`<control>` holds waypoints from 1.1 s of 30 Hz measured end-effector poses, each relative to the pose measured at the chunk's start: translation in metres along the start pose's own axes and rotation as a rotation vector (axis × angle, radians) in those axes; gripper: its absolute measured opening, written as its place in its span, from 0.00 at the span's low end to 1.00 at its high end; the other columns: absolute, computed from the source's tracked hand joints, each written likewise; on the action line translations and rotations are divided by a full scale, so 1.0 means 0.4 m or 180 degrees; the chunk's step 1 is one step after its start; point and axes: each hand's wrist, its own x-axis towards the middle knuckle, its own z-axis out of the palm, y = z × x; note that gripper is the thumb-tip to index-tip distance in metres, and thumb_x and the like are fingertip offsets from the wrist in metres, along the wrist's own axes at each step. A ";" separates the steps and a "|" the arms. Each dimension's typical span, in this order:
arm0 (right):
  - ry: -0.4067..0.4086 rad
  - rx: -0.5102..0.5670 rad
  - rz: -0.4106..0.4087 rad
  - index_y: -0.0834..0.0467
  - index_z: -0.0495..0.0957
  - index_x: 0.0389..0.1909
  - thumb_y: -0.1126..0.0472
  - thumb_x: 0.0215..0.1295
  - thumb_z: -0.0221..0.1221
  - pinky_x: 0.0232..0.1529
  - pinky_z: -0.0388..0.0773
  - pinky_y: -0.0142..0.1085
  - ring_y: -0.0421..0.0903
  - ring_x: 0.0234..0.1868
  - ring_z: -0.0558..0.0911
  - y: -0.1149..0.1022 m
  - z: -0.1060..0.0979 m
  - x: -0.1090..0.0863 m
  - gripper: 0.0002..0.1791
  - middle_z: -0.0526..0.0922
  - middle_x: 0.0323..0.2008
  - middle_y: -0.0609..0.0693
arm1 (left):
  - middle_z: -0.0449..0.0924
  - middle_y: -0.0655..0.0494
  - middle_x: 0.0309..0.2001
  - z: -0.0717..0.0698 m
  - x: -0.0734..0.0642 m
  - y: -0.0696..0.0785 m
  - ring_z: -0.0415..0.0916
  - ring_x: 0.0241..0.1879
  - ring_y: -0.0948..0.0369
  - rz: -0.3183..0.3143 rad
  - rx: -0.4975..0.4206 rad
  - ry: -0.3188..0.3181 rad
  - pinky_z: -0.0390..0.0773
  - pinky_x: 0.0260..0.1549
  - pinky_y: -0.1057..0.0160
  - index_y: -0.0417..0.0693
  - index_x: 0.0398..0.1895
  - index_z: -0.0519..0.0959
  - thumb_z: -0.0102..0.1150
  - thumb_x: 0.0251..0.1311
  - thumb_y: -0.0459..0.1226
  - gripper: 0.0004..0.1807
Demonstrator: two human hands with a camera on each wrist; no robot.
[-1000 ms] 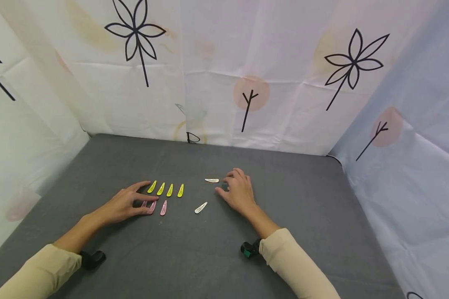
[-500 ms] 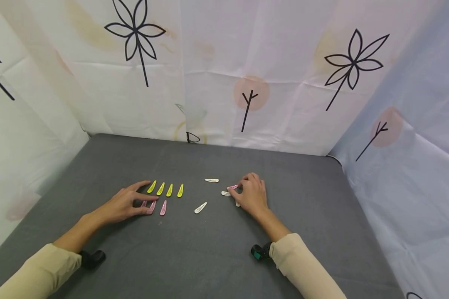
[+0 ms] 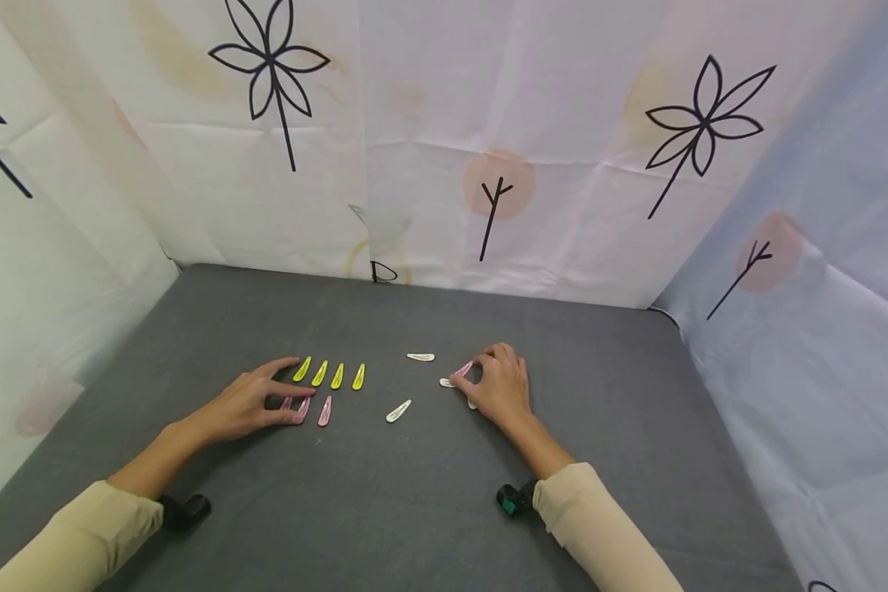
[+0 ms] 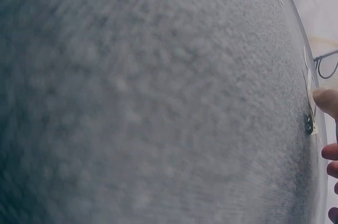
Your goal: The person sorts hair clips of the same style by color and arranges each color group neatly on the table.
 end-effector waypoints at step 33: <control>-0.0300 0.0394 -0.0612 0.62 0.86 0.39 0.48 0.50 0.78 0.53 0.70 0.55 0.56 0.62 0.72 -0.111 0.009 0.019 0.24 0.80 0.50 0.56 | 0.64 0.34 0.72 -0.001 0.000 0.003 0.61 0.70 0.37 0.0013 0.0007 0.0023 0.61 0.60 0.30 0.56 0.59 0.85 0.73 0.57 0.49 0.26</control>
